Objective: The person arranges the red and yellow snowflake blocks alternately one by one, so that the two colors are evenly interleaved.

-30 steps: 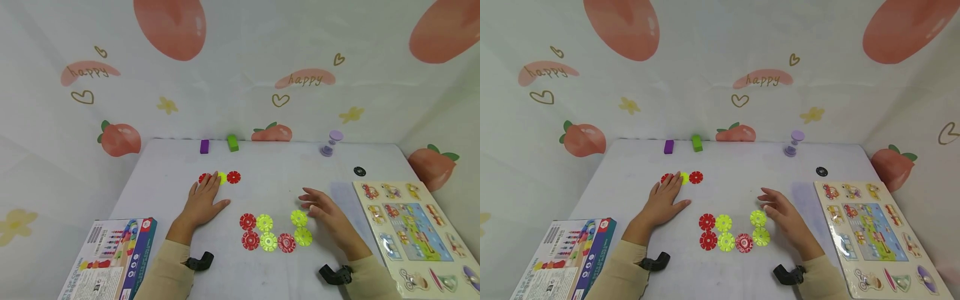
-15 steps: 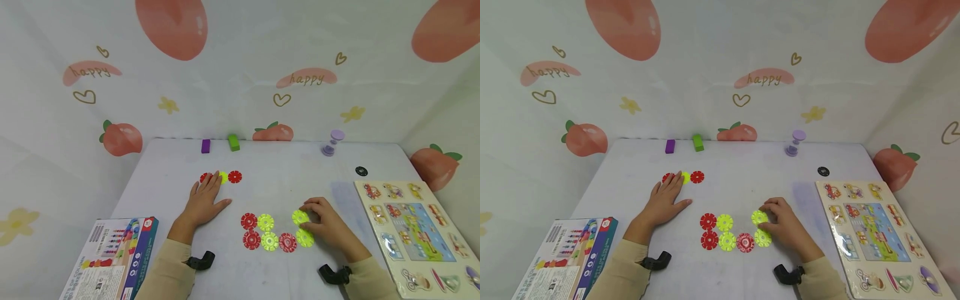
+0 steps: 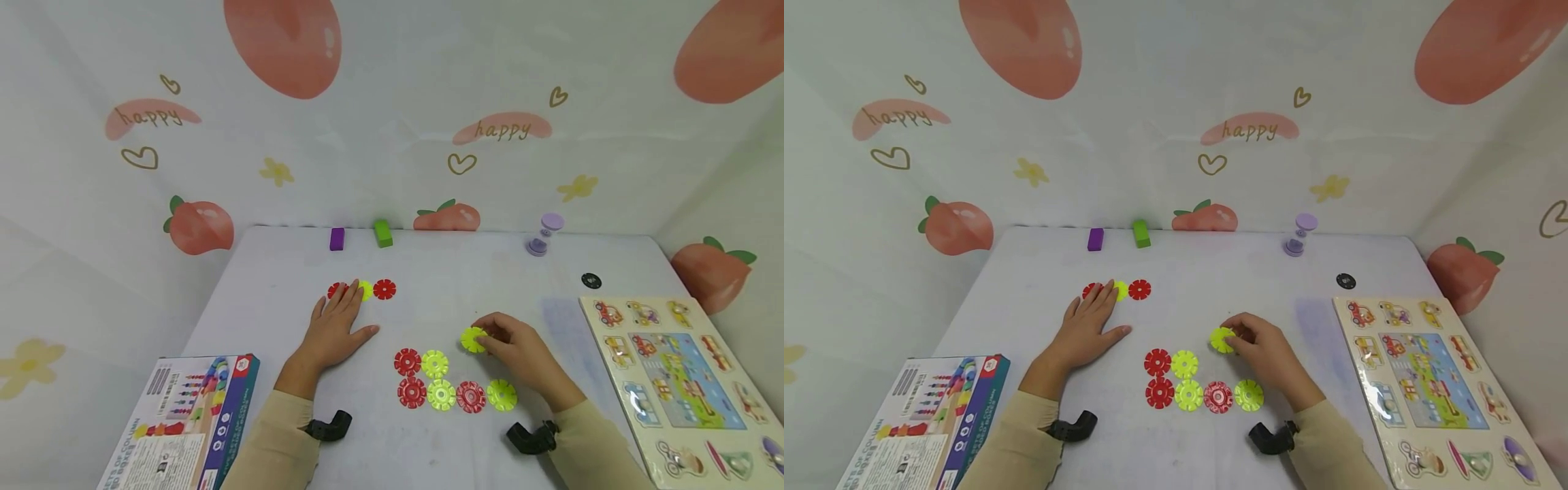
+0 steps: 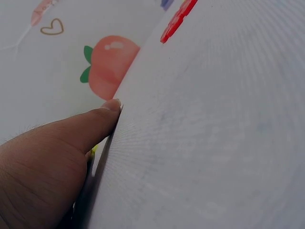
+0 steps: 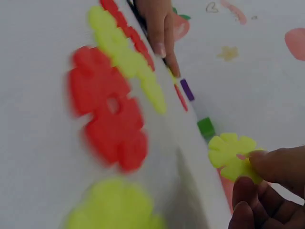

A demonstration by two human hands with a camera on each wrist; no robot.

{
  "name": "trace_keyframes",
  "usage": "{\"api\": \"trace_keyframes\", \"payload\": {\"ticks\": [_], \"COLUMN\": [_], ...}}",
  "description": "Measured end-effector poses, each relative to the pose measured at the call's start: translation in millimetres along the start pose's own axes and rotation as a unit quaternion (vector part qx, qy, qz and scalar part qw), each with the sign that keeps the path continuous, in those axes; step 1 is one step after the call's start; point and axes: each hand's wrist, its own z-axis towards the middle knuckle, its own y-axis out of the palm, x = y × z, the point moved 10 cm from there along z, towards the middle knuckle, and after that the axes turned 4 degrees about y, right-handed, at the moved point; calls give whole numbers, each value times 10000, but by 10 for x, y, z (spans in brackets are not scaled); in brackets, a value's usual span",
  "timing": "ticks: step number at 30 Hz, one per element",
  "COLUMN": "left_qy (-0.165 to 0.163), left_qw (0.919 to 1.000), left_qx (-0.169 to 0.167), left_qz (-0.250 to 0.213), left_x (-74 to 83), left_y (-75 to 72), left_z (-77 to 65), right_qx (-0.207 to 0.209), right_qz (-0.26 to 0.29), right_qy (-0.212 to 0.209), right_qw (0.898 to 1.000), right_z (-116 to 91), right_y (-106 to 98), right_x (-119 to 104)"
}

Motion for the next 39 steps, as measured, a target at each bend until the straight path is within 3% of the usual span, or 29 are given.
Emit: {"api": "trace_keyframes", "payload": {"ticks": [6, 12, 17, 20, 23, 25, 28, 29, 31, 39], "left_qy": [-12, 30, 40, 24, 28, 38, 42, 36, 34, 25], "left_qw": [10000, 10000, 10000, 10000, 10000, 10000, 9999, 9999, 9999, 10000], "left_qx": [-11, 0, 5, 0, 21, 38, 56, 65, 71, 47], "left_qz": [3, 38, 75, 93, 71, 60, 99, 112, 107, 71], "left_x": [4, 26, 28, 24, 23, 19, 4, -2, -7, -14], "left_y": [14, 24, 11, 3, 1, 3, 11, 10, 13, 4], "left_z": [-2, 16, 30, 32, 30, 27, 23, 20, 15, 2], "right_qx": [-236, -214, 24, 199, 141, -142, -865, -1077, -1328, -1397], "right_qz": [499, 841, 816, 165, -1252, -2406, -3491, -3694, -3894, -3842], "right_qy": [8, 568, 795, 723, 291, -98, -500, -554, -537, -538], "right_qw": [9985, 9946, 9935, 9970, 9916, 9705, 9318, 9213, 9099, 9110], "right_z": [455, 908, 1095, 1113, 1062, 993, 879, 847, 813, 841], "right_y": [180, 450, 586, 579, 589, 660, 837, 888, 954, 1058], "right_x": [-257, -242, -214, -268, -413, -510, -556, -553, -526, -561]}}
